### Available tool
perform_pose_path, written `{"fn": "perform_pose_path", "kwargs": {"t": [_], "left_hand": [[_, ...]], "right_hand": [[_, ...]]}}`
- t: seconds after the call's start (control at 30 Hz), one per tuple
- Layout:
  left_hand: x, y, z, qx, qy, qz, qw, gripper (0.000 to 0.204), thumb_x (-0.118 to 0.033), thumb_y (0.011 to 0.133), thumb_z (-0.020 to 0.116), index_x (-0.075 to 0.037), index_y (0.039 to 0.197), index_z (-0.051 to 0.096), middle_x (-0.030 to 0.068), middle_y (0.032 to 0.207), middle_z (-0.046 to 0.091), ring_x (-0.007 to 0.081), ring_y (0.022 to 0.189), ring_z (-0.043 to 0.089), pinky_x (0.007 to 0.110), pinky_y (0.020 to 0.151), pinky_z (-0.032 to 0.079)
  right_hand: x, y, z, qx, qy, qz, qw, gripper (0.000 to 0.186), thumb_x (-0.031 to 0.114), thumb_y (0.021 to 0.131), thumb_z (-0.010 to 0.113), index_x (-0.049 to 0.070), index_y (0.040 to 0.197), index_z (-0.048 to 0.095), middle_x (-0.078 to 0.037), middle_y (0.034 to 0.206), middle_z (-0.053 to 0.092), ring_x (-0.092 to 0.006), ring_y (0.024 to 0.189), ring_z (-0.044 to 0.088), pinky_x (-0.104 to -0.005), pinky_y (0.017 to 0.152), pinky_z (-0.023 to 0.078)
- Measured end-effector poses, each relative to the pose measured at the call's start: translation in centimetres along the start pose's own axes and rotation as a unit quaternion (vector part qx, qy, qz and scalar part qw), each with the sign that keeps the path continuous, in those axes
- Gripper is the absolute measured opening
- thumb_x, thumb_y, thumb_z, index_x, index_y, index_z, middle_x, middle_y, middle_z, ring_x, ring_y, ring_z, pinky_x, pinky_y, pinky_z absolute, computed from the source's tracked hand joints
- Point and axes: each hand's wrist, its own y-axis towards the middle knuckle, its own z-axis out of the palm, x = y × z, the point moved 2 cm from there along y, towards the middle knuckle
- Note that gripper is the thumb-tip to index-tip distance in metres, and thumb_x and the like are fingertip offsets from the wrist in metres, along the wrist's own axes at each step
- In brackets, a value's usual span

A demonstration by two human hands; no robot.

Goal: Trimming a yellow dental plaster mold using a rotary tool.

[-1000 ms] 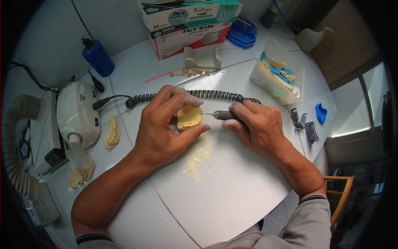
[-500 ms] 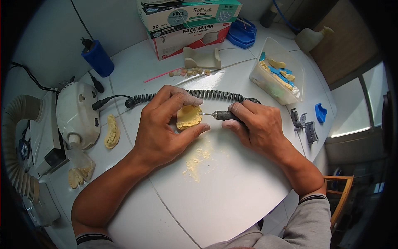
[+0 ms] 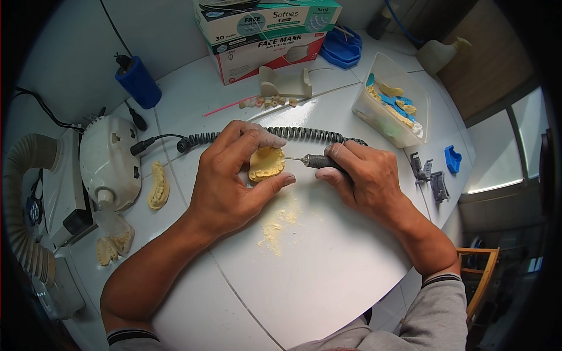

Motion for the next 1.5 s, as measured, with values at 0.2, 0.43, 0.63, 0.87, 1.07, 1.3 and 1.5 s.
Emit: {"fn": "perform_pose_path", "kwargs": {"t": [0.2,0.43,0.63,0.87,1.07,1.3,1.5], "left_hand": [[0.27,0.06,-0.05,-0.011,0.013,0.025,1.0,0.046,-0.005,0.085,0.094,-0.003,0.126,0.074,0.0143,0.131,0.07,0.0262,0.124,0.072,0.038,0.111,0.063],[0.14,0.08,-0.03,-0.006,0.023,0.024,0.999,0.046,-0.006,0.084,0.094,-0.003,0.125,0.074,0.0143,0.131,0.071,0.0269,0.124,0.073,0.039,0.11,0.063],[0.23,0.0,-0.01,-0.01,0.016,0.021,1.0,0.046,-0.007,0.084,0.094,-0.003,0.126,0.075,0.0145,0.13,0.072,0.0272,0.123,0.073,0.038,0.109,0.063],[0.02,-0.04,0.1,-0.011,-0.003,0.008,1.0,0.046,-0.009,0.085,0.095,-0.003,0.127,0.077,0.0149,0.127,0.072,0.0272,0.121,0.073,0.038,0.107,0.062],[-0.02,0.01,-0.06,-0.013,0.013,0.022,1.0,0.047,-0.01,0.084,0.096,-0.002,0.127,0.077,0.0147,0.126,0.072,0.0262,0.118,0.073,0.037,0.103,0.062],[-0.04,-0.02,0.0,-0.014,0.0,0.013,1.0,0.046,-0.01,0.085,0.096,-0.002,0.126,0.077,0.0146,0.124,0.072,0.0256,0.116,0.074,0.036,0.101,0.062],[0.04,0.01,0.07,-0.011,-0.001,0.013,1.0,0.046,-0.01,0.085,0.096,-0.002,0.127,0.077,0.0143,0.124,0.071,0.0251,0.116,0.073,0.036,0.101,0.063]], "right_hand": [[0.09,0.11,-0.22,0.013,0.007,0.008,1.0,0.039,0.045,0.103,0.077,0.007,0.104,0.073,-0.008,0.078,0.064,-0.0291,0.062,0.064,-0.0436,0.055,0.048],[-0.01,-0.04,0.29,-0.011,-0.015,0.001,1.0,0.042,0.056,0.104,0.073,0.013,0.101,0.07,-0.003,0.071,0.057,-0.0236,0.057,0.062,-0.0418,0.05,0.046],[0.09,0.03,0.3,-0.01,-0.019,-0.005,1.0,0.043,0.056,0.104,0.073,0.014,0.101,0.07,-0.003,0.071,0.057,-0.0233,0.057,0.062,-0.0412,0.05,0.046],[0.27,0.1,0.09,0.021,-0.015,0.002,1.0,0.04,0.047,0.104,0.077,0.007,0.105,0.074,-0.006,0.077,0.062,-0.027,0.061,0.064,-0.0425,0.053,0.047],[0.11,0.03,0.34,-0.005,-0.028,-0.004,1.0,0.043,0.057,0.104,0.072,0.014,0.102,0.071,-0.003,0.071,0.058,-0.0233,0.058,0.063,-0.0414,0.049,0.046],[0.27,0.12,0.04,0.007,-0.02,-0.002,1.0,0.041,0.052,0.104,0.074,0.011,0.104,0.072,-0.005,0.074,0.06,-0.0252,0.059,0.063,-0.0421,0.051,0.047],[0.11,0.05,0.3,-0.006,-0.022,-0.005,1.0,0.042,0.056,0.104,0.073,0.014,0.102,0.071,-0.003,0.071,0.058,-0.0231,0.057,0.062,-0.0415,0.049,0.046]]}}
